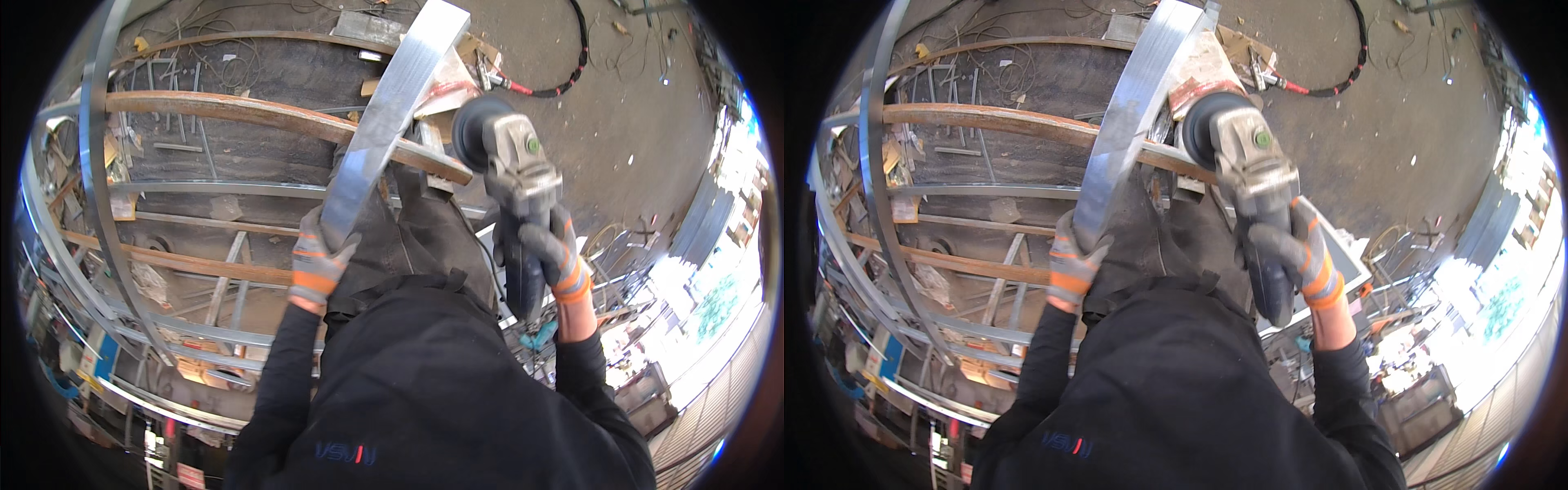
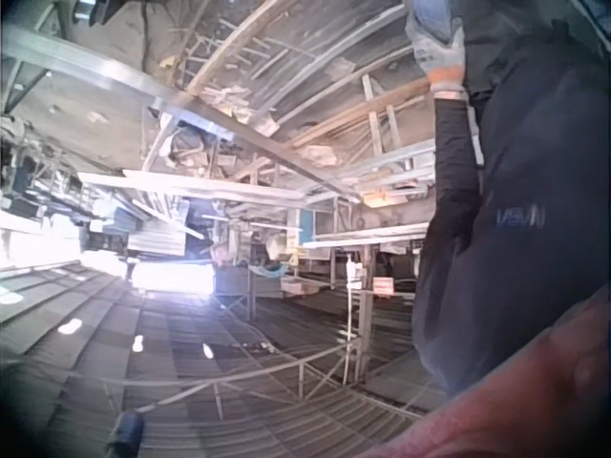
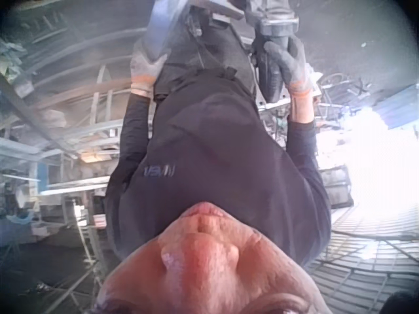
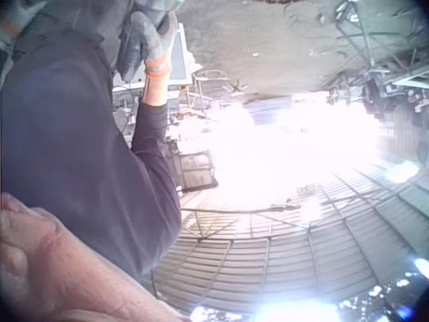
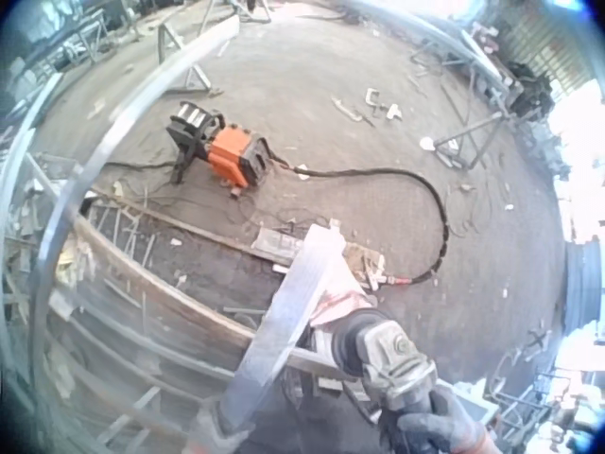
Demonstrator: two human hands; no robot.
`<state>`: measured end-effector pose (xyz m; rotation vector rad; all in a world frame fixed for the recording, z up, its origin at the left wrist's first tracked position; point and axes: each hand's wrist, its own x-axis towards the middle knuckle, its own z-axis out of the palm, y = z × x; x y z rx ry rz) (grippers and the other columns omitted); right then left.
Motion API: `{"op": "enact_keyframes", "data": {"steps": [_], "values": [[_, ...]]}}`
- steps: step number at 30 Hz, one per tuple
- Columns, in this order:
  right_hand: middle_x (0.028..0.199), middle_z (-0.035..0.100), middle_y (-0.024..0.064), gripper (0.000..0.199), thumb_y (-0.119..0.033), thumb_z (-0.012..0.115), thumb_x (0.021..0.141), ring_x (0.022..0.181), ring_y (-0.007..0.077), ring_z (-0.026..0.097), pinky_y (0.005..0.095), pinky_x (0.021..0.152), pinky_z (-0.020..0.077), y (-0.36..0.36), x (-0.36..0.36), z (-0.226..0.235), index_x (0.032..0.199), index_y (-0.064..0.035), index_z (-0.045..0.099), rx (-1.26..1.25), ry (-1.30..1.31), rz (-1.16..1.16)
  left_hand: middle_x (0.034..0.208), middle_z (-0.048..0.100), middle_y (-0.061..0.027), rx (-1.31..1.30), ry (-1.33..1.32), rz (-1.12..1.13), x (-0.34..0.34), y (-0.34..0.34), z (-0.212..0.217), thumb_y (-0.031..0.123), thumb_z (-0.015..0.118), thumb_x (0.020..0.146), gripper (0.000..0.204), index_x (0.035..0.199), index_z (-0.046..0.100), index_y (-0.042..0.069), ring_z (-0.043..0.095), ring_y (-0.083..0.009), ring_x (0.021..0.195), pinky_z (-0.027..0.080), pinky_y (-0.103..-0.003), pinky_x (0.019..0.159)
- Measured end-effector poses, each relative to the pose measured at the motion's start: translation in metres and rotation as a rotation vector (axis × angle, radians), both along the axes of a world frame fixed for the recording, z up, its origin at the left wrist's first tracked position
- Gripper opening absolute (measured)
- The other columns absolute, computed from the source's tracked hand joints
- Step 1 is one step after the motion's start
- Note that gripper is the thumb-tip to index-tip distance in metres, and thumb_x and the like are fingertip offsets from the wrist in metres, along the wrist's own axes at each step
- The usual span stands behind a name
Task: The person welds a curved metal bar using a handheld welding torch, then grinds the weld seam with an angle grinder. The person repositions the bar and repeats welding and grinding steps to smooth the joint.
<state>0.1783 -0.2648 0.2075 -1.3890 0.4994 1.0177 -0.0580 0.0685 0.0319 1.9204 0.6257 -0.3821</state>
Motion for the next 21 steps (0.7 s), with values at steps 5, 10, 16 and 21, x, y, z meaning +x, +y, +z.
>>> {"op": "enact_keyframes", "data": {"steps": [5, 10, 16, 21], "values": [[0.111, 0.080, 0.0127, 0.056, -0.010, 0.079, 0.086, 0.097, 0.0183, 0.076, 0.0335, 0.088, 0.0605, 0.023, -0.013, 0.018, 0.139, 0.0046, 0.068, -0.099, 0.048, 0.213, 0.131, 0.073, -0.0087, -0.673, 0.153, 0.032, -0.022, 0.070, -0.032, 0.026, 0.094, 0.091, 0.073, 0.148, 0.061, -0.006, 0.067, -0.0159, 0.120, 0.055, -0.037, 0.105], [0.125, 0.081, 0.0132, 0.068, -0.012, 0.092, 0.089, 0.112, 0.0154, 0.073, 0.0364, 0.100, 0.0587, 0.059, -0.028, 0.002, 0.149, 0.0049, 0.065, -0.129, -0.070, 0.374, 0.133, 0.073, -0.0125, -0.579, 0.121, 0.168, -0.017, 0.071, -0.040, 0.039, 0.097, 0.090, 0.086, 0.155, 0.060, -0.003, 0.069, -0.0214, 0.120, 0.057, -0.038, 0.106], [0.126, 0.081, 0.0131, 0.068, -0.017, 0.093, 0.092, 0.112, 0.0148, 0.072, 0.0358, 0.100, 0.0588, 0.084, -0.024, -0.017, 0.150, 0.0055, 0.064, -0.177, 0.003, 0.460, 0.133, 0.069, -0.0234, 0.241, -0.098, 0.019, -0.020, 0.019, -0.009, 0.044, 0.103, 0.077, 0.108, 0.161, 0.052, -0.002, 0.072, -0.0428, 0.120, 0.058, -0.049, 0.105], [0.124, 0.081, 0.0120, 0.066, -0.021, 0.095, 0.094, 0.112, 0.0136, 0.072, 0.0370, 0.098, 0.0593, 0.102, -0.018, -0.025, 0.146, 0.0065, 0.065, -0.161, 0.019, 0.464, 0.140, 0.070, -0.0218, 0.305, 0.025, 0.024, -0.013, 0.012, -0.007, 0.028, 0.098, 0.080, 0.094, 0.158, 0.054, 0.000, 0.071, -0.0428, 0.127, 0.058, -0.048, 0.108]]}}
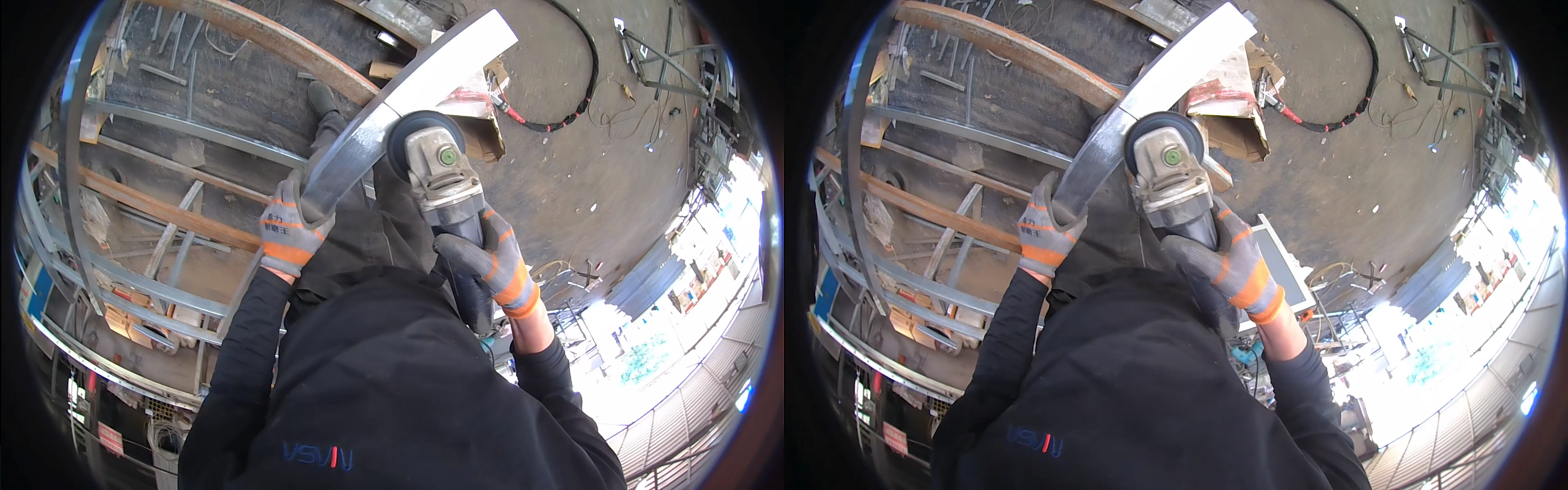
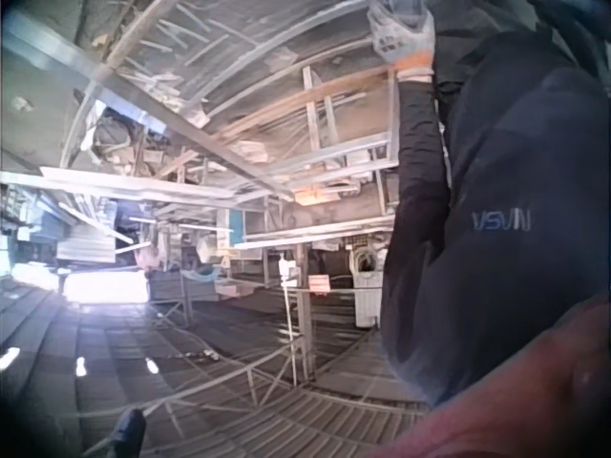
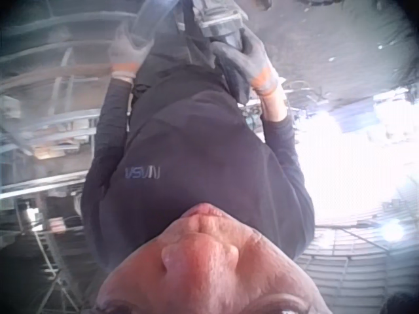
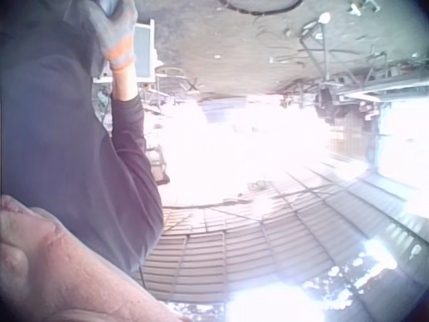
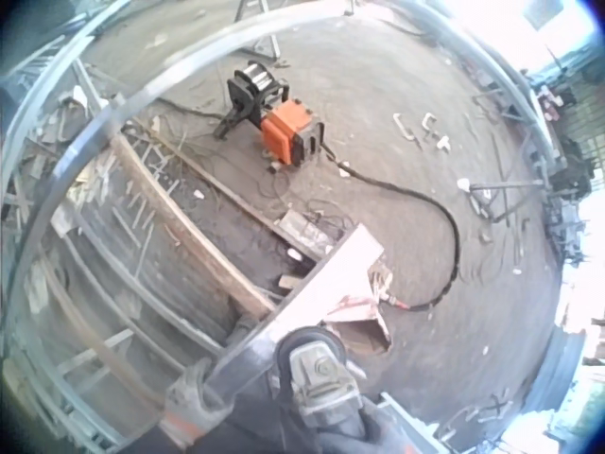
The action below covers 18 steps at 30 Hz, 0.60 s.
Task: The person welds a curved metal bar using a handheld welding torch, then grinds the weld seam with an angle grinder. The person repositions the bar and repeats welding and grinding steps to smooth the joint.
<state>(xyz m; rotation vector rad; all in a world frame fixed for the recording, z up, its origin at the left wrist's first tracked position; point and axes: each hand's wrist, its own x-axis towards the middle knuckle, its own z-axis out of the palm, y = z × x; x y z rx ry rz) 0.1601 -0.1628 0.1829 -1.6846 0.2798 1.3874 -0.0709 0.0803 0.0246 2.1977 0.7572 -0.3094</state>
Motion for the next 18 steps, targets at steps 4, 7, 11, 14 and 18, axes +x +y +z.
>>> {"op": "enact_keyframes", "data": {"steps": [4, 7, 11, 14, 18], "values": [[0.125, 0.080, 0.0111, 0.065, -0.021, 0.094, 0.095, 0.114, 0.0140, 0.072, 0.0374, 0.099, 0.0594, 0.015, -0.002, -0.007, 0.146, 0.0061, 0.065, -0.066, -0.097, 0.179, 0.137, 0.071, -0.0210, 0.008, 0.008, -0.007, -0.001, 0.000, -0.001, 0.028, 0.096, 0.081, 0.086, 0.154, 0.058, 0.002, 0.072, -0.0427, 0.125, 0.060, -0.049, 0.104], [0.120, 0.080, 0.0121, 0.062, -0.022, 0.094, 0.095, 0.110, 0.0143, 0.071, 0.0372, 0.096, 0.0588, 0.021, -0.005, -0.005, 0.142, 0.0071, 0.066, 0.042, -0.090, 0.050, 0.134, 0.072, -0.0204, 0.023, 0.001, -0.004, -0.001, 0.000, 0.000, 0.029, 0.096, 0.081, 0.084, 0.151, 0.060, 0.002, 0.073, -0.0426, 0.123, 0.060, -0.049, 0.102], [0.121, 0.079, 0.0147, 0.063, -0.024, 0.095, 0.094, 0.111, 0.0159, 0.071, 0.0365, 0.097, 0.0579, 0.025, -0.003, -0.007, 0.140, 0.0069, 0.066, 0.001, -0.102, 0.084, 0.131, 0.072, -0.0201, 0.010, -0.005, 0.004, 0.001, 0.001, 0.000, 0.030, 0.096, 0.080, 0.084, 0.150, 0.061, 0.002, 0.073, -0.0423, 0.120, 0.060, -0.050, 0.101], [0.119, 0.080, 0.0137, 0.058, -0.023, 0.095, 0.094, 0.110, 0.0145, 0.070, 0.0367, 0.096, 0.0578, 0.027, -0.003, -0.005, 0.135, 0.0071, 0.068, -0.033, -0.086, 0.082, 0.133, 0.072, -0.0219, 0.032, -0.001, -0.009, 0.001, 0.002, -0.001, 0.035, 0.095, 0.078, 0.086, 0.150, 0.059, 0.003, 0.075, -0.0442, 0.116, 0.061, -0.051, 0.099], [0.122, 0.081, 0.0139, 0.057, -0.020, 0.095, 0.094, 0.114, 0.0142, 0.071, 0.0366, 0.100, 0.0576, 0.031, -0.002, -0.003, 0.136, 0.0078, 0.069, -0.018, -0.106, 0.057, 0.133, 0.072, -0.0203, 0.033, 0.007, 0.003, 0.001, 0.002, -0.001, 0.031, 0.095, 0.080, 0.083, 0.150, 0.061, 0.002, 0.074, -0.0430, 0.118, 0.061, -0.050, 0.100]]}}
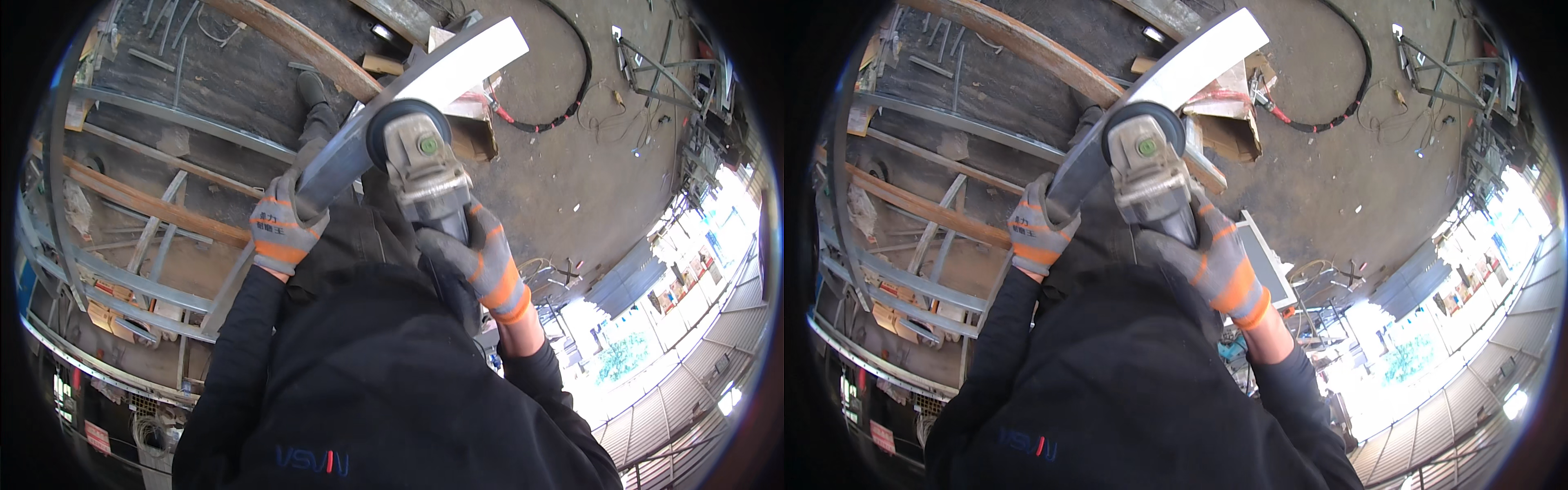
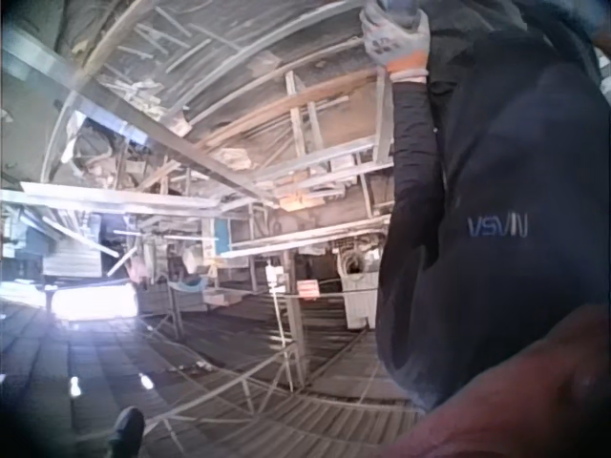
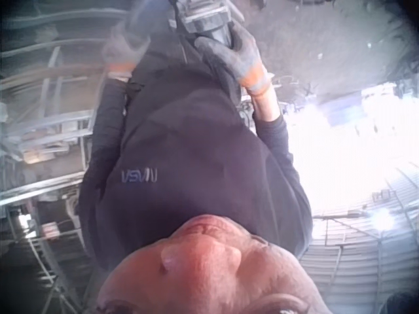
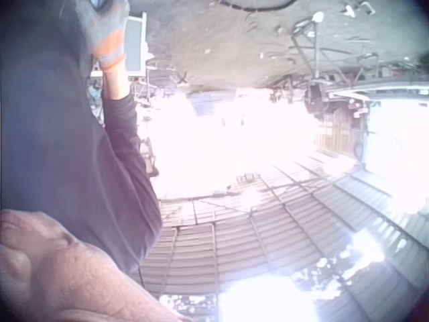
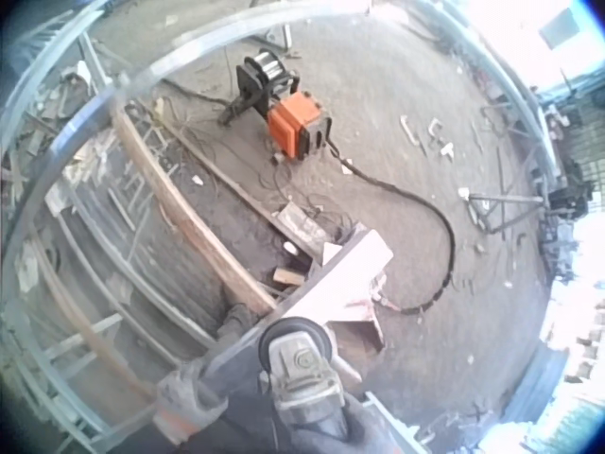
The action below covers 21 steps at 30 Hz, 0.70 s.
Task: The person welds a curved metal bar using a handheld welding torch, then grinds the weld seam with an angle grinder. The person repositions the bar and repeats welding and grinding steps to smooth the joint.
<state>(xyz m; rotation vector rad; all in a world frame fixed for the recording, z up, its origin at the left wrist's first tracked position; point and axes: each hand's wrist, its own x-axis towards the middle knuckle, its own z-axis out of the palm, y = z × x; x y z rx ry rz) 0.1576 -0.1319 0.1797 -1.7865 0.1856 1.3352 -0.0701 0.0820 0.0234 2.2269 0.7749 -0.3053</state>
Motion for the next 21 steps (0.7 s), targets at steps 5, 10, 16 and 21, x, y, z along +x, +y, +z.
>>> {"op": "enact_keyframes", "data": {"steps": [5, 10, 16, 21], "values": [[0.123, 0.081, 0.0134, 0.061, -0.019, 0.093, 0.095, 0.115, 0.0146, 0.071, 0.0373, 0.101, 0.0575, 0.0048, 0.0054, 0.0025, 0.143, 0.0082, 0.067, 0.035, 0.033, -0.029, 0.131, 0.072, -0.0213, 0.017, -0.028, 0.003, 0.0014, 0.0006, 0.0013, 0.032, 0.095, 0.081, 0.082, 0.149, 0.061, 0.001, 0.073, -0.0440, 0.119, 0.060, -0.050, 0.100], [0.119, 0.081, 0.0155, 0.064, -0.023, 0.094, 0.096, 0.111, 0.0169, 0.074, 0.0386, 0.099, 0.0585, 0.0029, 0.0081, 0.0073, 0.145, 0.0073, 0.066, 0.001, -0.015, 0.098, 0.132, 0.073, -0.0218, -0.018, 0.024, -0.013, 0.0002, -0.0012, 0.0038, 0.032, 0.096, 0.080, 0.083, 0.149, 0.062, 0.001, 0.073, -0.0438, 0.120, 0.060, -0.050, 0.101], [0.109, 0.081, 0.0159, 0.060, -0.031, 0.098, 0.092, 0.104, 0.0168, 0.074, 0.0384, 0.091, 0.0592, 0.0002, 0.0032, 0.0028, 0.131, 0.0062, 0.071, -0.126, 0.000, 0.118, 0.134, 0.073, -0.0212, -0.035, -0.018, 0.022, -0.0007, -0.0012, -0.0017, 0.033, 0.096, 0.080, 0.083, 0.149, 0.062, 0.002, 0.074, -0.0430, 0.121, 0.060, -0.049, 0.103], [0.110, 0.081, 0.0183, 0.058, -0.029, 0.097, 0.093, 0.103, 0.0161, 0.074, 0.0389, 0.089, 0.0590, 0.0012, 0.0030, 0.0039, 0.129, 0.0076, 0.070, 0.011, -0.061, 0.016, 0.134, 0.073, -0.0222, -0.002, -0.044, 0.004, -0.0015, -0.0002, -0.0016, 0.032, 0.096, 0.080, 0.083, 0.149, 0.061, 0.002, 0.073, -0.0429, 0.121, 0.060, -0.050, 0.103]]}}
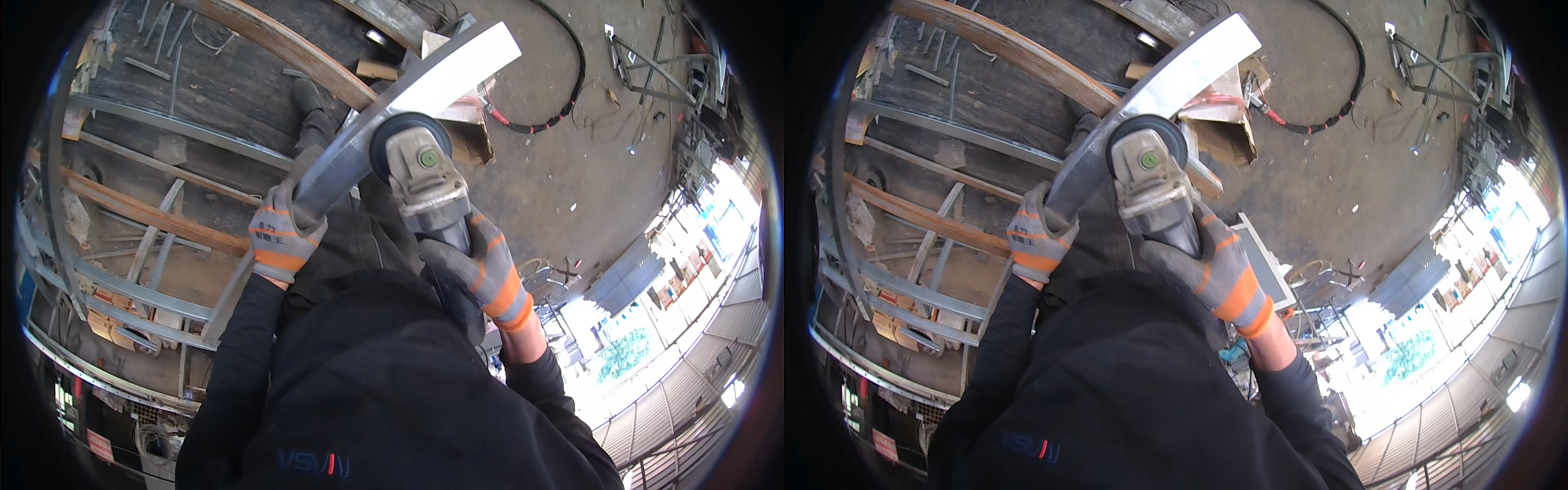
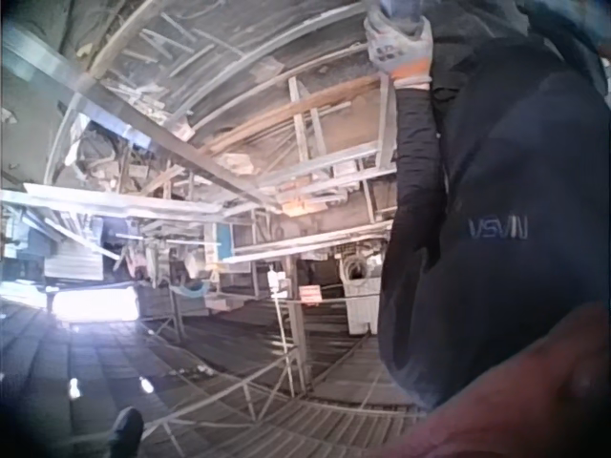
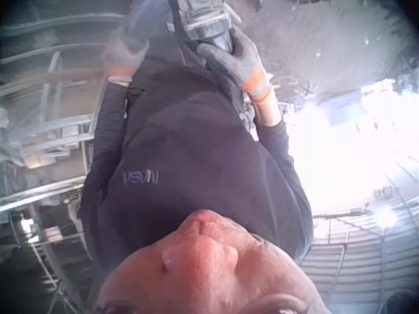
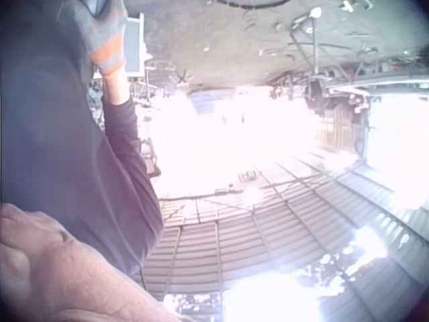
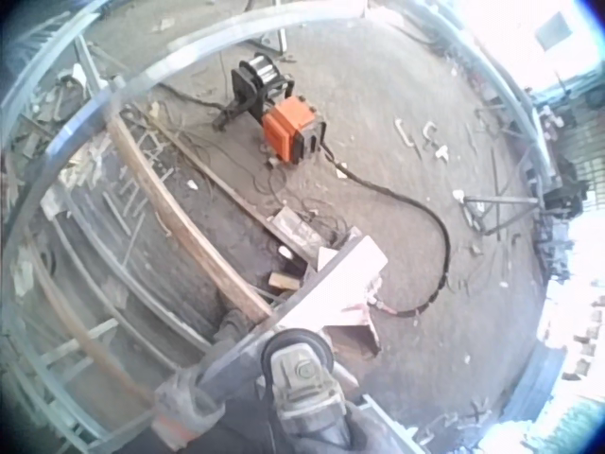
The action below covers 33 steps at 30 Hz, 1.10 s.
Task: The person welds a curved metal bar using a handheld welding torch, then grinds the weld seam with an angle grinder. The person repositions the bar and repeats welding and grinding steps to smooth the joint.
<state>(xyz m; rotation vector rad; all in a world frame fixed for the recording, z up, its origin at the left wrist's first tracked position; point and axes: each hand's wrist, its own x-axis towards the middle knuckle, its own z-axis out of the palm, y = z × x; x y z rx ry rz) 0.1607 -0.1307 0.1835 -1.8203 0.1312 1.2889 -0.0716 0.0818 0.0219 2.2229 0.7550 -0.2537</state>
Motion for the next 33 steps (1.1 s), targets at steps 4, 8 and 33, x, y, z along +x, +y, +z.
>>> {"op": "enact_keyframes", "data": {"steps": [4, 8, 33], "values": [[0.118, 0.081, 0.0178, 0.062, -0.030, 0.095, 0.094, 0.109, 0.0171, 0.074, 0.0376, 0.095, 0.0589, 0.002, 0.002, 0.000, 0.134, 0.0083, 0.069, -0.173, 0.062, 0.090, 0.133, 0.072, -0.0217, 0.000, 0.024, -0.008, 0.000, 0.000, 0.000, 0.032, 0.095, 0.080, 0.083, 0.149, 0.061, 0.001, 0.073, -0.0429, 0.120, 0.060, -0.050, 0.102], [0.111, 0.080, 0.0169, 0.059, -0.032, 0.095, 0.095, 0.101, 0.0172, 0.072, 0.0386, 0.090, 0.0586, 0.003, -0.004, -0.001, 0.130, 0.0084, 0.068, 0.022, -0.114, 0.076, 0.133, 0.072, -0.0217, 0.009, 0.019, -0.002, 0.001, 0.000, 0.000, 0.032, 0.095, 0.080, 0.082, 0.148, 0.061, 0.000, 0.073, -0.0428, 0.120, 0.060, -0.049, 0.101], [0.112, 0.082, 0.0170, 0.061, -0.032, 0.095, 0.095, 0.107, 0.0161, 0.074, 0.0380, 0.091, 0.0591, 0.000, -0.006, -0.006, 0.134, 0.0079, 0.070, 0.029, 0.001, -0.009, 0.131, 0.072, -0.0219, 0.000, 0.017, -0.010, 0.000, 0.000, 0.001, 0.032, 0.095, 0.080, 0.082, 0.147, 0.062, 0.000, 0.074, -0.0435, 0.117, 0.060, -0.050, 0.101]]}}
